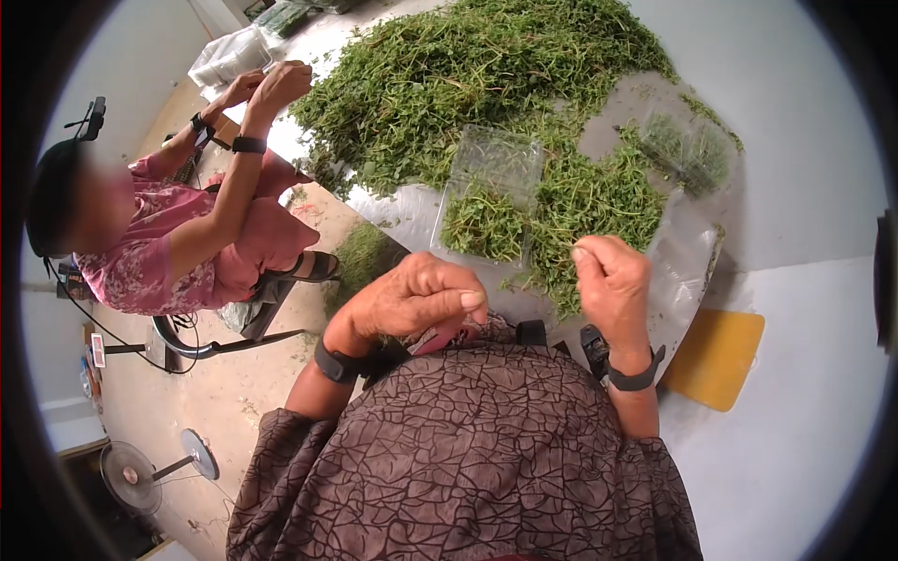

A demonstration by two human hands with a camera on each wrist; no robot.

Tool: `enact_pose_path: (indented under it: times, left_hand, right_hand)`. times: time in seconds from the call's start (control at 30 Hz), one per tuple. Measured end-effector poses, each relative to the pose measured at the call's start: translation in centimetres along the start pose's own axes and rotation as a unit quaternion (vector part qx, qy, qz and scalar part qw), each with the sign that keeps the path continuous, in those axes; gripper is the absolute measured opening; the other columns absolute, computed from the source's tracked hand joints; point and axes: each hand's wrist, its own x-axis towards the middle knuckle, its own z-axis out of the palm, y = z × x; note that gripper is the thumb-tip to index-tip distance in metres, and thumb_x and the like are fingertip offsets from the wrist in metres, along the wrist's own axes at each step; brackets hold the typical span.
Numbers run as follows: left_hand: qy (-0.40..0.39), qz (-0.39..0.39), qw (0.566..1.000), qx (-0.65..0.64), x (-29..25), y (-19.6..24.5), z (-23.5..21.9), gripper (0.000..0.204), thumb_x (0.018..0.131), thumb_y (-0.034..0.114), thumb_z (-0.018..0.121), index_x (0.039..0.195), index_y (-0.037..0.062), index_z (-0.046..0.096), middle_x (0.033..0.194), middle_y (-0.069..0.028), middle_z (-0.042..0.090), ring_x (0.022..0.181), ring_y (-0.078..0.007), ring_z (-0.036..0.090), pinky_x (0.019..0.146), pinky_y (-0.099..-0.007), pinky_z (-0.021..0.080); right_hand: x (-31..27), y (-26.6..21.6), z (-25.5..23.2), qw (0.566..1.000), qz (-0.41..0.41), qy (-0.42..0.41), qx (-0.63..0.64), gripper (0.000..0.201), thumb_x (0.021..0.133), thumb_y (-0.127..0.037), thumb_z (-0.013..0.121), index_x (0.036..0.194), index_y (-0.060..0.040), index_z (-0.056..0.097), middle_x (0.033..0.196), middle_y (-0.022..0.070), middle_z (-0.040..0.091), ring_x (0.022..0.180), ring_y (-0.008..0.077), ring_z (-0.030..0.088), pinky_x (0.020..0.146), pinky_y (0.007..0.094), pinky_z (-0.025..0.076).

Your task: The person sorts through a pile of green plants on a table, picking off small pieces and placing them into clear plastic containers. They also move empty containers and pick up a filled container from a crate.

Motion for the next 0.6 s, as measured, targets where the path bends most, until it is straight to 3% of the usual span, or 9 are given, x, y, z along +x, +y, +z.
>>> enact_pose_path:
  times: [0.07,0.13,0.2,0.23,0.3,0.4,0.53,0.6]
  left_hand:
    - [0.113,0.030,0.993,-0.021,-1.0,0.5,-0.1,0.027,0.099,0.022,0.054,0.091,0.0011,0.068,0.063,0.0007,0.059,0.057,-0.0065,0.054,0.054,-0.0223,0.044]
    - [0.221,0.102,0.970,-0.012,-0.5,0.5,0.1,0.026,0.100,0.019,0.051,0.098,-0.0008,0.068,0.083,-0.0066,0.068,0.076,-0.0110,0.064,0.068,-0.0251,0.051]
    - [0.255,0.208,0.939,0.104,1.2,0.2,0.5,0.025,0.100,0.017,0.050,0.103,-0.0006,0.068,0.095,-0.0092,0.070,0.088,-0.0151,0.066,0.077,-0.0292,0.053]
    - [0.255,0.205,0.939,0.108,1.8,0.1,1.1,0.025,0.100,0.017,0.050,0.103,-0.0006,0.068,0.095,-0.0092,0.070,0.088,-0.0151,0.066,0.077,-0.0292,0.053]
    - [0.170,0.152,0.945,0.234,2.9,-0.2,2.3,0.023,0.099,0.013,0.051,0.107,-0.0001,0.068,0.107,-0.0143,0.069,0.101,-0.0216,0.065,0.087,-0.0343,0.052]
    - [0.112,-0.042,0.989,0.083,3.4,-1.4,3.5,0.022,0.096,0.010,0.056,0.112,0.0018,0.067,0.090,-0.0103,0.070,0.085,-0.0149,0.067,0.076,-0.0308,0.053]
    - [0.123,-0.044,0.973,0.190,3.6,-3.0,3.7,0.020,0.096,0.010,0.055,0.110,0.0005,0.066,0.079,-0.0054,0.068,0.076,-0.0110,0.065,0.068,-0.0298,0.052]
    - [0.109,-0.110,0.970,0.188,3.8,-2.8,4.0,0.017,0.091,0.008,0.058,0.104,-0.0002,0.066,0.076,-0.0080,0.066,0.071,-0.0152,0.065,0.064,-0.0318,0.051]
  right_hand:
    - [0.0,0.6,-0.8,0.999,0.016,0.012,0.026,0.003,0.078,0.004,0.063,0.079,0.0017,0.064,0.069,0.0113,0.063,0.059,0.0233,0.061,0.052,0.0339,0.046]
    - [-0.3,0.5,-0.8,0.998,0.037,0.024,0.052,0.002,0.078,0.003,0.063,0.079,0.0018,0.064,0.069,0.0114,0.064,0.059,0.0225,0.061,0.052,0.0340,0.046]
    - [-0.5,-0.3,0.1,0.996,-0.037,-0.065,0.038,0.002,0.078,0.003,0.062,0.078,0.0021,0.064,0.070,0.0123,0.064,0.059,0.0227,0.062,0.052,0.0341,0.047]
    - [-0.7,-0.4,0.6,0.992,-0.061,-0.109,0.028,0.005,0.076,0.003,0.062,0.080,0.0011,0.064,0.071,0.0125,0.064,0.060,0.0267,0.063,0.053,0.0355,0.048]
    - [-0.8,-0.3,1.3,0.990,-0.076,-0.118,0.031,0.006,0.076,0.003,0.063,0.081,0.0002,0.064,0.071,0.0124,0.064,0.061,0.0288,0.062,0.054,0.0363,0.049]
    - [-0.9,0.4,1.0,0.989,-0.083,-0.124,0.020,0.007,0.076,0.001,0.064,0.083,-0.0019,0.063,0.072,0.0128,0.062,0.063,0.0331,0.062,0.055,0.0384,0.049]
    - [-1.4,1.4,0.5,0.990,-0.064,-0.123,0.023,0.005,0.076,-0.001,0.065,0.079,-0.0018,0.062,0.071,0.0129,0.061,0.063,0.0329,0.061,0.055,0.0392,0.049]
    - [-1.5,1.6,0.6,0.989,-0.062,-0.130,0.038,0.005,0.076,-0.001,0.065,0.078,-0.0017,0.061,0.070,0.0129,0.060,0.063,0.0333,0.061,0.055,0.0397,0.048]
